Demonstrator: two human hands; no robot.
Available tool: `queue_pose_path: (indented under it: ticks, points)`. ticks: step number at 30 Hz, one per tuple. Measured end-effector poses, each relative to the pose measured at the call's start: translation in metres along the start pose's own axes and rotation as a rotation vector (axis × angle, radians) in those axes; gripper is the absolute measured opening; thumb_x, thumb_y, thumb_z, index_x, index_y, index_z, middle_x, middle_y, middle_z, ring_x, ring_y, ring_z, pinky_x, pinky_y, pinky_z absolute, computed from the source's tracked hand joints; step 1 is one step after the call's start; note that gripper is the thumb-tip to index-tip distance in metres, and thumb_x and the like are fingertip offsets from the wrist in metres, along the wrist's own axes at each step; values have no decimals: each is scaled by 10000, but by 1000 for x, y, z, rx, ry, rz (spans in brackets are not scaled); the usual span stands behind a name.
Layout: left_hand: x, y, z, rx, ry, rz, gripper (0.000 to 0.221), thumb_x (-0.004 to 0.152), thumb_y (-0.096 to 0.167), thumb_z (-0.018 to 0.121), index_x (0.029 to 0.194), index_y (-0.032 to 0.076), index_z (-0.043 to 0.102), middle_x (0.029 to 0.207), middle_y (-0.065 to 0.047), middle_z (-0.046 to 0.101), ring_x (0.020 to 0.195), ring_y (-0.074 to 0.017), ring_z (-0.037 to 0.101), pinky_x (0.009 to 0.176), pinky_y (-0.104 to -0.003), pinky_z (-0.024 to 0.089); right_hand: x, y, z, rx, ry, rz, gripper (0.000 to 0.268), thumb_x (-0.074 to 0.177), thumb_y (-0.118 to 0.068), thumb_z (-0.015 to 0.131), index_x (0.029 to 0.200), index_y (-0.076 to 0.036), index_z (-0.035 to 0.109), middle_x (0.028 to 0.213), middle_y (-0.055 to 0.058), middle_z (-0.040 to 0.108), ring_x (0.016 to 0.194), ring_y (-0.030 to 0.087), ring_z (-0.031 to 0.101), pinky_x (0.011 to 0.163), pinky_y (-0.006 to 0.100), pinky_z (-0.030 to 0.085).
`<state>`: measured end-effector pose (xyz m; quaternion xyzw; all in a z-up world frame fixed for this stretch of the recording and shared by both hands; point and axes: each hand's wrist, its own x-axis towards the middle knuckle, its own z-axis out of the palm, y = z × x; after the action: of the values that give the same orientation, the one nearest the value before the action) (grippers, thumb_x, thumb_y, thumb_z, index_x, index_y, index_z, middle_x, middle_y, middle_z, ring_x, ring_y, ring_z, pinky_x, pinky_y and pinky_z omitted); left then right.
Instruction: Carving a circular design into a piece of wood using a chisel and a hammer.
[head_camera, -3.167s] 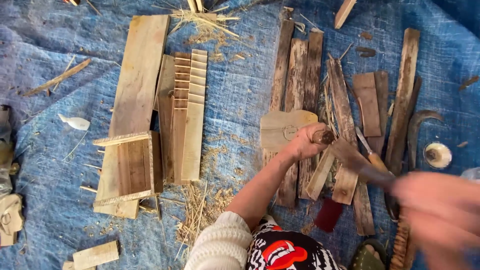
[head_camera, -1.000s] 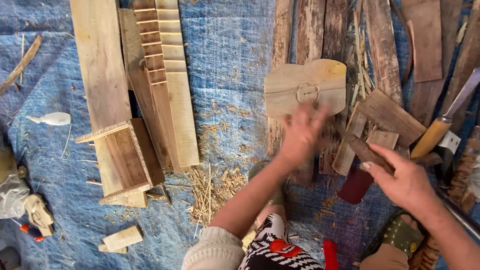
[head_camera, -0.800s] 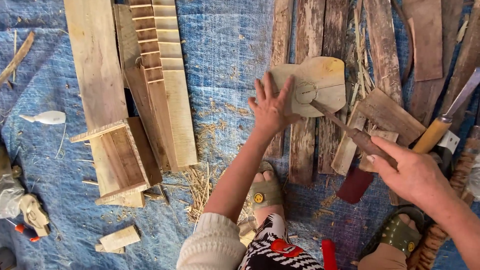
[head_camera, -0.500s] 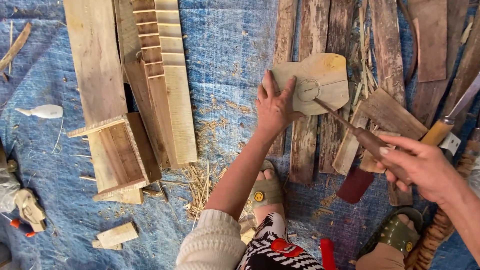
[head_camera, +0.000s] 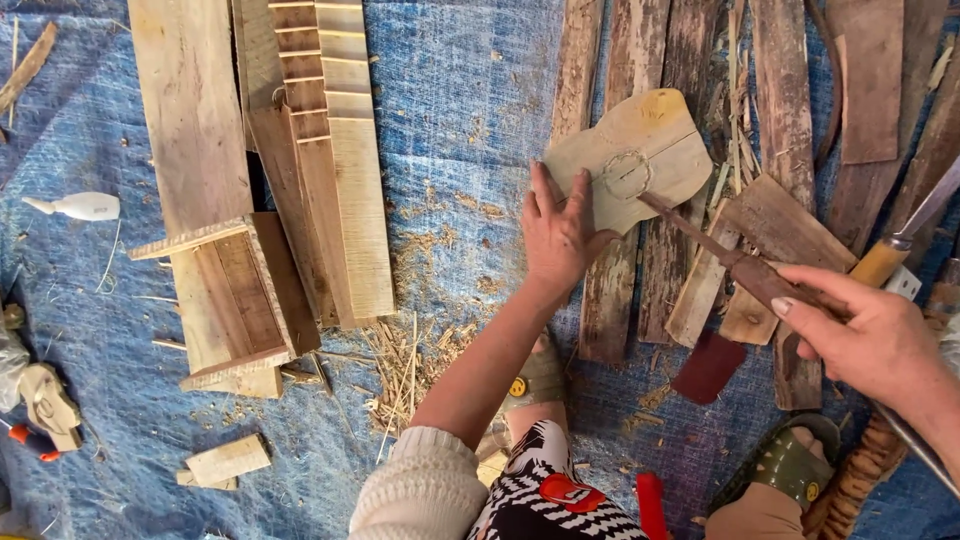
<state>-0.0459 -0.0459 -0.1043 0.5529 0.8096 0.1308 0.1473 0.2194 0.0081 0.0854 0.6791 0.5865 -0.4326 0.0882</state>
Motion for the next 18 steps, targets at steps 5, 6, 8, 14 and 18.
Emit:
queue_pose_path:
  ticks: [5,6,8,14,18]
  points:
    - [-6,3,2,-98,-20,-62,1091,667,547,931,1565,255,384,1618,-365,108,1270,-444,455,1022,-502,420,10,-10,-5,-84,-11,30,505,1007,-41,665,1505,-94,603,922,226,739,609,316,661,435,421,472]
    - [-6,3,4,-100,-20,-63,1091,667,547,931,1565,255,384,1618,-365,108,1270,-444,455,1022,-502,420,11,-11,-6,-87,-10,30,505,1007,-41,665,1505,-94,603,922,226,739,609,316,661,435,421,472]
    - [-6,2,6,-69,-5,-59,1122,635,551,949,1556,259,380,1613,-360,122,1238,-434,488,1001,-504,444,14,-15,-6,-162,-2,50,503,1006,-115,687,1503,-154,628,890,196,754,628,308,692,491,419,521]
    - [-9,-1,11,-74,11,-43,1111,644,593,929,1555,263,388,1615,-373,133,1291,-457,460,1051,-530,410,12,-45,-23,-56,-135,-95,728,880,163,636,1549,-93,512,1199,229,638,719,403,720,612,482,611]
    - [-12,-2,11,-80,-25,-57,1120,676,607,906,1585,263,348,1636,-361,114,1304,-449,452,1048,-541,410,13,-44,-21,-373,29,-486,548,792,-31,724,1333,-87,661,1396,82,624,692,232,715,552,351,582]
